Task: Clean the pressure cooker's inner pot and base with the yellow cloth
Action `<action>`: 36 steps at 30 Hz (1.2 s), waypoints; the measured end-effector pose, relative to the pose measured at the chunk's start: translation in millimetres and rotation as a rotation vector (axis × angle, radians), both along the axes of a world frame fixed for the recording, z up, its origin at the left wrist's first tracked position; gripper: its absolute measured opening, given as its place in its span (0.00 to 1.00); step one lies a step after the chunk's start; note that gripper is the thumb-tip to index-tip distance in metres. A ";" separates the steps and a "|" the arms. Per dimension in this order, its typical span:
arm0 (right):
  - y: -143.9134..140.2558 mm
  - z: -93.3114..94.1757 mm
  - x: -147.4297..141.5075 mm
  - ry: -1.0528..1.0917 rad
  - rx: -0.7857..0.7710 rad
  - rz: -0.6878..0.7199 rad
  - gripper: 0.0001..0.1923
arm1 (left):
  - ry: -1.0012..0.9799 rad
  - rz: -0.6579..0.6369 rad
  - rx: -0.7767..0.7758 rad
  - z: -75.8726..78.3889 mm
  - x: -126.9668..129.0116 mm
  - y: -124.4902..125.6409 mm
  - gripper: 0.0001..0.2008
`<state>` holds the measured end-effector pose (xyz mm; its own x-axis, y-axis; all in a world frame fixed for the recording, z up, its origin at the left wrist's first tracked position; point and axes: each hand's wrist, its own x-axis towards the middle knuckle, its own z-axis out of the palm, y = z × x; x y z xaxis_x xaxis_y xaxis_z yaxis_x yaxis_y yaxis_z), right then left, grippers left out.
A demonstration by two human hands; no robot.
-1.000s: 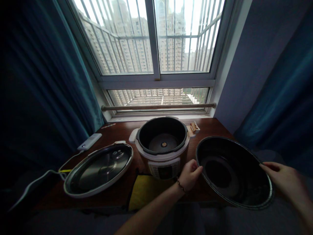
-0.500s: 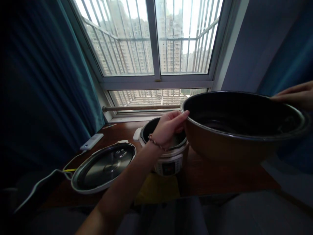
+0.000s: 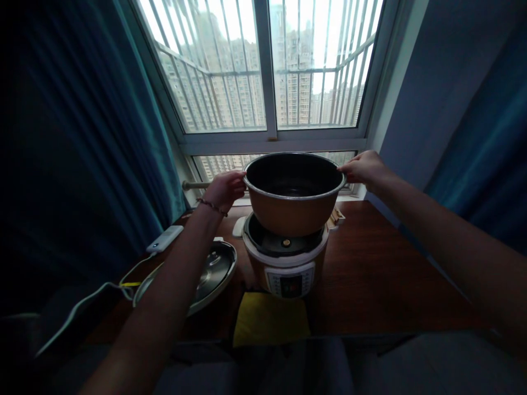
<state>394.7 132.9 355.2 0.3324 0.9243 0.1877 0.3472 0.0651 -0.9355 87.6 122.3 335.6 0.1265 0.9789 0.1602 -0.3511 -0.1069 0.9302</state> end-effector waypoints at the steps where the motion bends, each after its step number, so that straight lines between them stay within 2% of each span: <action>1: 2.0 -6.2 -3.2 0.002 -0.023 0.000 0.04 | 0.016 0.005 -0.006 -4.9 -4.0 1.5 0.14; 7: 11.7 -36.0 -11.7 0.015 -0.119 0.033 0.06 | 0.128 0.003 -0.024 -32.3 -22.5 8.4 0.13; 14: 20.0 -58.8 -15.8 -0.035 -0.113 0.051 0.05 | 0.189 0.006 -0.049 -50.3 -34.0 11.4 0.12; 18: 19.3 -67.7 -19.4 -0.024 -0.124 0.073 0.03 | 0.224 0.048 -0.050 -59.3 -36.0 10.2 0.11; 25: 16.2 -79.5 -22.0 0.001 -0.166 0.082 0.04 | 0.263 0.027 -0.068 -74.4 -38.1 11.0 0.14; 36: 22.9 -102.6 -20.3 -0.103 -0.237 0.062 0.03 | 0.341 0.062 -0.053 -102.4 -37.2 11.8 0.17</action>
<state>374.4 155.8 252.6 0.2638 0.9646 -0.0063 0.4439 -0.1272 -0.8870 50.4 134.1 233.2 0.1038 0.9923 0.0673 -0.0131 -0.0663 0.9977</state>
